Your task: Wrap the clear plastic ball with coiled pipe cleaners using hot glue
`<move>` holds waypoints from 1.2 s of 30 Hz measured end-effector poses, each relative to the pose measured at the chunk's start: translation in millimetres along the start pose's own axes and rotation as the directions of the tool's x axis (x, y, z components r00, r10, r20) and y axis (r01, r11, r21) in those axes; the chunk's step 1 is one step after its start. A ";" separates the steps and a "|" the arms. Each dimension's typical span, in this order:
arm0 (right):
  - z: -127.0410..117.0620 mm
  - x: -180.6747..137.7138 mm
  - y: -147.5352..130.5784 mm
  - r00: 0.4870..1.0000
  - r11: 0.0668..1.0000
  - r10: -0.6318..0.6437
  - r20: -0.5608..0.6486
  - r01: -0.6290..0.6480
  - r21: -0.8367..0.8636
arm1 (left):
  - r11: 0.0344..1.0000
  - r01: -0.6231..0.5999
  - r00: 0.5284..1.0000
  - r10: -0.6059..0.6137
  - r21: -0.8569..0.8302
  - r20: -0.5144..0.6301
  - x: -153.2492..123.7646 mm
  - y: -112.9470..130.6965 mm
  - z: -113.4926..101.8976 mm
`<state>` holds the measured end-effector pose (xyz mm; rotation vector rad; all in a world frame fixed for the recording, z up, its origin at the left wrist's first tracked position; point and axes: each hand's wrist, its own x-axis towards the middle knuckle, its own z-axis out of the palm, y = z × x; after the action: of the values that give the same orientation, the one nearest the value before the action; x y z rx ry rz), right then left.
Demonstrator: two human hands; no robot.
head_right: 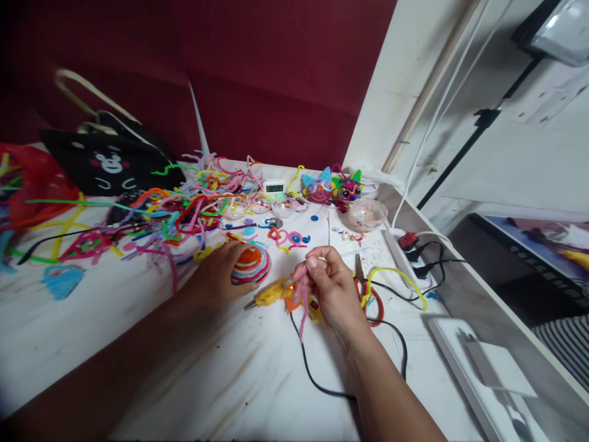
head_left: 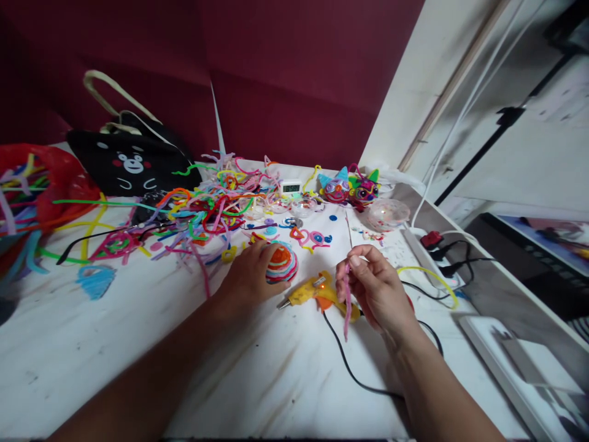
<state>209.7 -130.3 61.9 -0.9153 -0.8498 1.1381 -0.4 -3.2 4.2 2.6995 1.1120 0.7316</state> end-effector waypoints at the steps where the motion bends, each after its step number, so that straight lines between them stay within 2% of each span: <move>1: 0.1 -0.1 0.2 1.000 1.000 0.007 -0.001 -0.007 -0.004 | 1.000 -0.002 1.000 0.002 -0.003 0.003 -0.6 -0.9 0.5; 7: 3.7 0.4 3.4 0.997 0.997 0.080 -0.003 -0.080 0.013 | 0.998 0.020 1.000 -0.020 -0.067 0.005 2.4 -1.8 1.1; 10: 4.1 2.4 7.4 0.993 0.993 0.115 -0.017 -0.114 0.041 | 0.987 0.077 0.996 -0.082 -0.144 -0.029 6.6 0.9 -2.2; 13: 3.4 3.3 11.4 0.988 0.986 0.151 -0.017 -0.149 0.079 | 0.927 0.177 0.981 -0.194 -0.331 -0.017 10.5 4.0 -11.2; 15: 3.6 2.8 13.0 0.986 0.982 0.169 -0.007 -0.167 0.086 | 0.824 0.200 0.975 -0.221 -0.531 0.025 11.5 5.5 -18.1; 18: 6.0 1.2 13.3 0.979 0.974 0.203 0.019 -0.204 0.098 | 0.651 0.165 0.982 -0.177 -0.741 0.063 9.7 8.2 -25.1; 22: 10.9 -0.6 12.9 0.962 0.954 0.264 0.066 -0.270 0.127 | 0.510 0.131 0.991 -0.100 -0.850 0.093 5.0 13.4 -28.1; 29: 17.3 -4.3 15.6 0.950 0.933 0.257 0.179 -0.292 0.210 | 0.402 0.051 0.989 0.109 -0.914 0.103 0.8 16.5 -26.7; 32: 21.0 -6.5 15.1 0.954 0.937 0.249 0.166 -0.281 0.208 | 0.364 0.046 0.984 0.146 -0.930 0.106 -0.5 17.1 -24.5; 36: 23.9 -9.6 14.8 0.968 0.952 0.213 0.135 -0.237 0.192 | 0.375 0.031 0.983 0.158 -0.927 0.097 -1.0 19.0 -25.2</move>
<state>180.6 -133.4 56.7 -0.7940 -0.7128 1.4602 -1.2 -19.1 31.4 1.7238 0.3014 0.7786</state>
